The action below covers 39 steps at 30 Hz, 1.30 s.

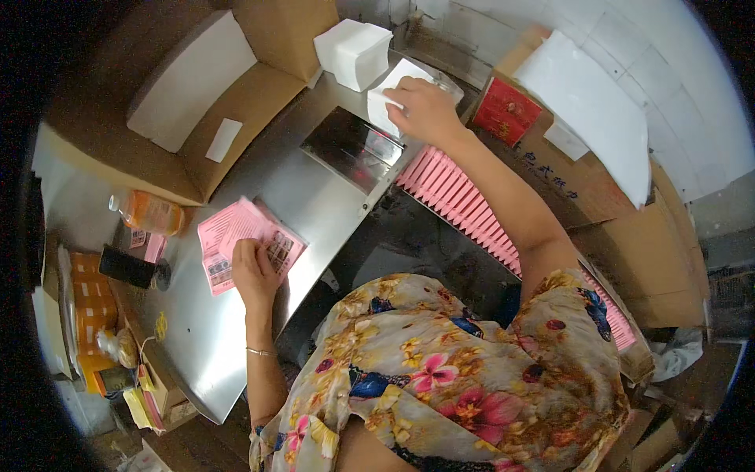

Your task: Organize and package white rectangular blocks and pink instruction sheets into containers or onto a workspace.

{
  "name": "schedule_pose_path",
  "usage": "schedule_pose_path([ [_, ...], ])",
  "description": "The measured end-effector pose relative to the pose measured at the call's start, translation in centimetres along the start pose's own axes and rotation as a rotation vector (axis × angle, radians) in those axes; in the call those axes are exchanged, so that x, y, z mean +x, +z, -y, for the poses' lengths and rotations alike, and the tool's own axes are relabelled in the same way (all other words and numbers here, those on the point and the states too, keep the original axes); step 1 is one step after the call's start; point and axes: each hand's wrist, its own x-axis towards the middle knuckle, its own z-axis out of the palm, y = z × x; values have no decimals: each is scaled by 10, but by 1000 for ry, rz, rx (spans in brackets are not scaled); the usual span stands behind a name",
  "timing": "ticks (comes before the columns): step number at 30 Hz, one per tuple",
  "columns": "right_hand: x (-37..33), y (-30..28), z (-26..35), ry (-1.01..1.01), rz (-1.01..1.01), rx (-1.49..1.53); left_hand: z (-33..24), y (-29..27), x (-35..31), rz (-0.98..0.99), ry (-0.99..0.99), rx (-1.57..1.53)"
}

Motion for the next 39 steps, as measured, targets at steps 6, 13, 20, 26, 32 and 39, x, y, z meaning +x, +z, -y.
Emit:
schedule_pose_path([
  [6,1,-10,8,-10,41,53,-45,30,14,60,67,-131],
  [13,-1,-15,16,-49,70,21,-49,9,11,261,52,-266],
  [20,7,-19,18,29,199,-30,-48,3,-1,214,93,-179],
  [26,5,-10,12,-37,151,-96,-33,3,-16,226,-21,-240],
  [32,3,-1,-17,-33,111,15,-28,9,-15,293,94,100],
  [39,-53,28,114,-710,347,335,-36,36,5,228,130,61],
])
